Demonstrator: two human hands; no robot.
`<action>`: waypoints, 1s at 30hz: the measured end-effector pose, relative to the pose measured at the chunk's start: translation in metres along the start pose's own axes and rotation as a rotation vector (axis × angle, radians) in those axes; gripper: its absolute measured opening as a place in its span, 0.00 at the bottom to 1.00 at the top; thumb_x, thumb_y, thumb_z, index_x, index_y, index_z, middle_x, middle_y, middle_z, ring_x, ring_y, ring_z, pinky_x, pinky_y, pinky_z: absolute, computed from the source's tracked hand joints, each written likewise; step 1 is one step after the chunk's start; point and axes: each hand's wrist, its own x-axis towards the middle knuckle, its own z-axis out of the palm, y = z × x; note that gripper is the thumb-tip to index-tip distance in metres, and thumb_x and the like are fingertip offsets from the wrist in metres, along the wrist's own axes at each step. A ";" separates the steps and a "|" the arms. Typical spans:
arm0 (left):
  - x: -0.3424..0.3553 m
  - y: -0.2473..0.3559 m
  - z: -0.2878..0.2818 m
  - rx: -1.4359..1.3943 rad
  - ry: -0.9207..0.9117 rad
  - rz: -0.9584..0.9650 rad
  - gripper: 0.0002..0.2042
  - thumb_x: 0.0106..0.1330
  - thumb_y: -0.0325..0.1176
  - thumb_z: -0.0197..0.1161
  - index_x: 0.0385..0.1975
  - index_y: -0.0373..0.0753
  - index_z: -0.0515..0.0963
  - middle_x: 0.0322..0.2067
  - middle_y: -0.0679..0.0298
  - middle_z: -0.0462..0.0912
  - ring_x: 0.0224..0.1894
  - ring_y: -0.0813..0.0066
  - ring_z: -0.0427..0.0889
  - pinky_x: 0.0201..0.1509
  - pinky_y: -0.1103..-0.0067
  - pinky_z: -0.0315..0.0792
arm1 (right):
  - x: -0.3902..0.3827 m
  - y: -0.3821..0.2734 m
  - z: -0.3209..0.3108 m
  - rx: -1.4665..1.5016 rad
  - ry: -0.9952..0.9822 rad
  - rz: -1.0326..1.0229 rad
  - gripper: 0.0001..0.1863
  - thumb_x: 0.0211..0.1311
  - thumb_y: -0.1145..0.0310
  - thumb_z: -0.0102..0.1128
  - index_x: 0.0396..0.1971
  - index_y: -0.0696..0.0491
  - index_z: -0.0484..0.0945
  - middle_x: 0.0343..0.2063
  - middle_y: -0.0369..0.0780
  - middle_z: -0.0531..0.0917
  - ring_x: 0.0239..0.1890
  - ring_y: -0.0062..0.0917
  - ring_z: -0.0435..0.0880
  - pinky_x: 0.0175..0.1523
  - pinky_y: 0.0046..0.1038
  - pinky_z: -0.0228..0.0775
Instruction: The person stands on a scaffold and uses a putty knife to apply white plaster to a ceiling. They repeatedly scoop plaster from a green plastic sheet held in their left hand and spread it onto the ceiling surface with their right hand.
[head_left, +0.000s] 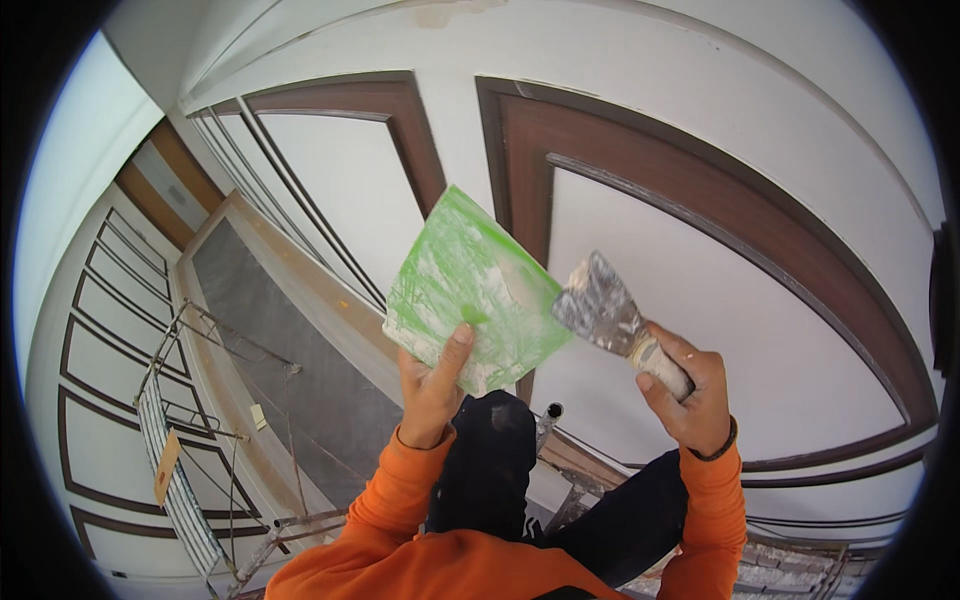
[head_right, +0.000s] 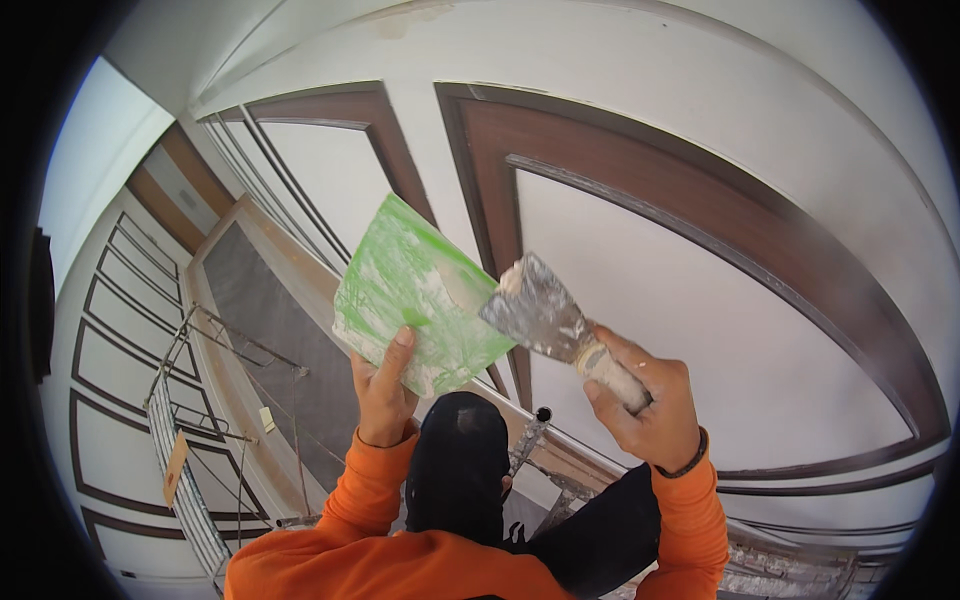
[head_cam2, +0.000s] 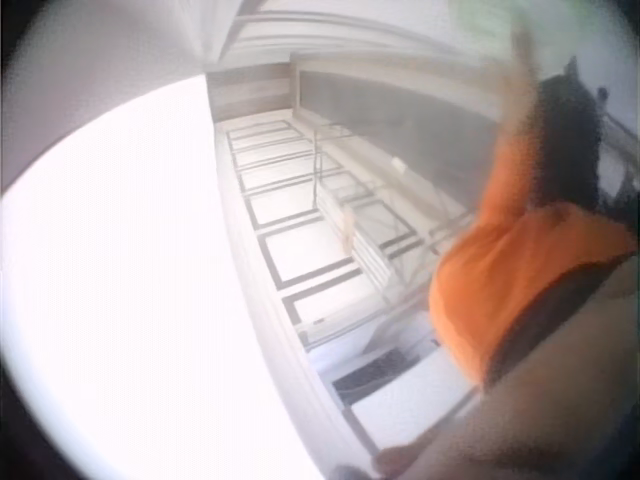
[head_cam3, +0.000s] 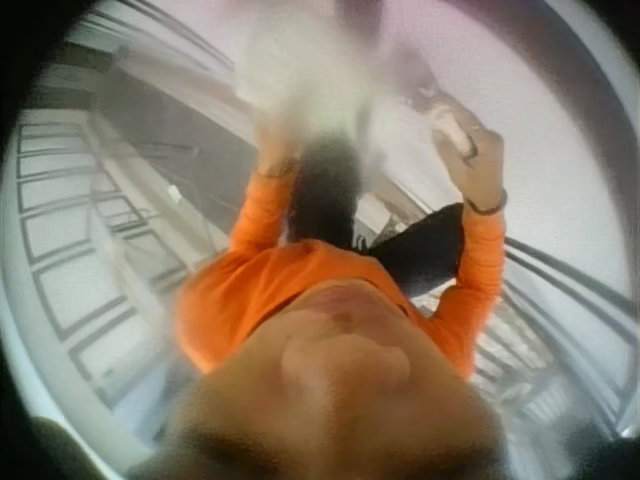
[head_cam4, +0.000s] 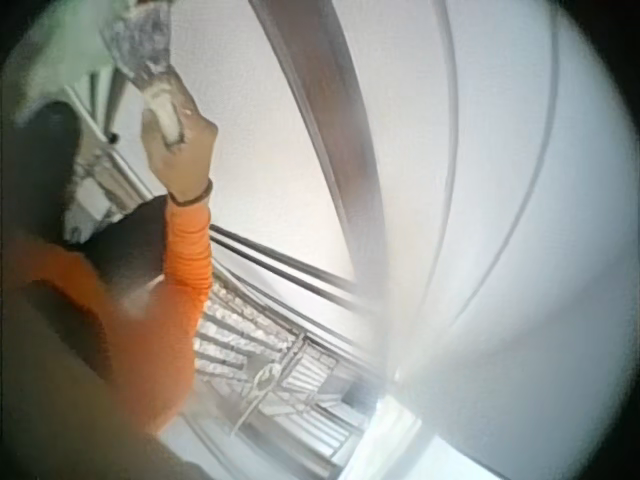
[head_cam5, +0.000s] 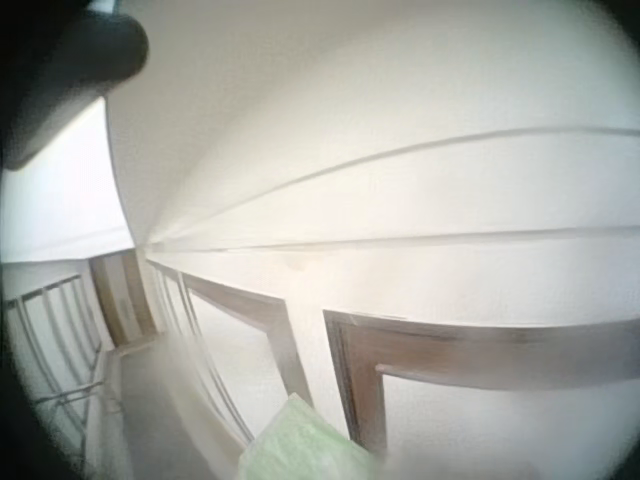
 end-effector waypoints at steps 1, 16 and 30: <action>0.001 0.004 0.001 0.014 0.002 0.023 0.19 0.70 0.30 0.61 0.58 0.30 0.70 0.51 0.58 0.79 0.50 0.72 0.79 0.53 0.75 0.74 | -0.001 0.001 0.002 0.005 -0.036 0.015 0.26 0.56 0.77 0.65 0.57 0.65 0.75 0.33 0.45 0.86 0.29 0.16 0.81 0.37 0.19 0.73; -0.016 -0.009 0.011 -0.263 -0.155 -0.647 0.24 0.66 0.25 0.61 0.61 0.29 0.65 0.52 0.50 0.80 0.51 0.62 0.83 0.55 0.69 0.79 | 0.004 0.011 -0.006 -0.241 0.377 -0.347 0.22 0.53 0.80 0.67 0.51 0.59 0.80 0.33 0.45 0.83 0.27 0.24 0.82 0.32 0.21 0.74; 0.039 0.047 0.001 -0.183 0.080 -0.058 0.22 0.67 0.26 0.60 0.60 0.30 0.69 0.52 0.52 0.79 0.52 0.64 0.83 0.57 0.71 0.78 | 0.001 0.030 -0.001 -0.283 0.202 -0.181 0.20 0.48 0.86 0.62 0.44 0.57 0.84 0.33 0.43 0.80 0.27 0.27 0.80 0.32 0.24 0.72</action>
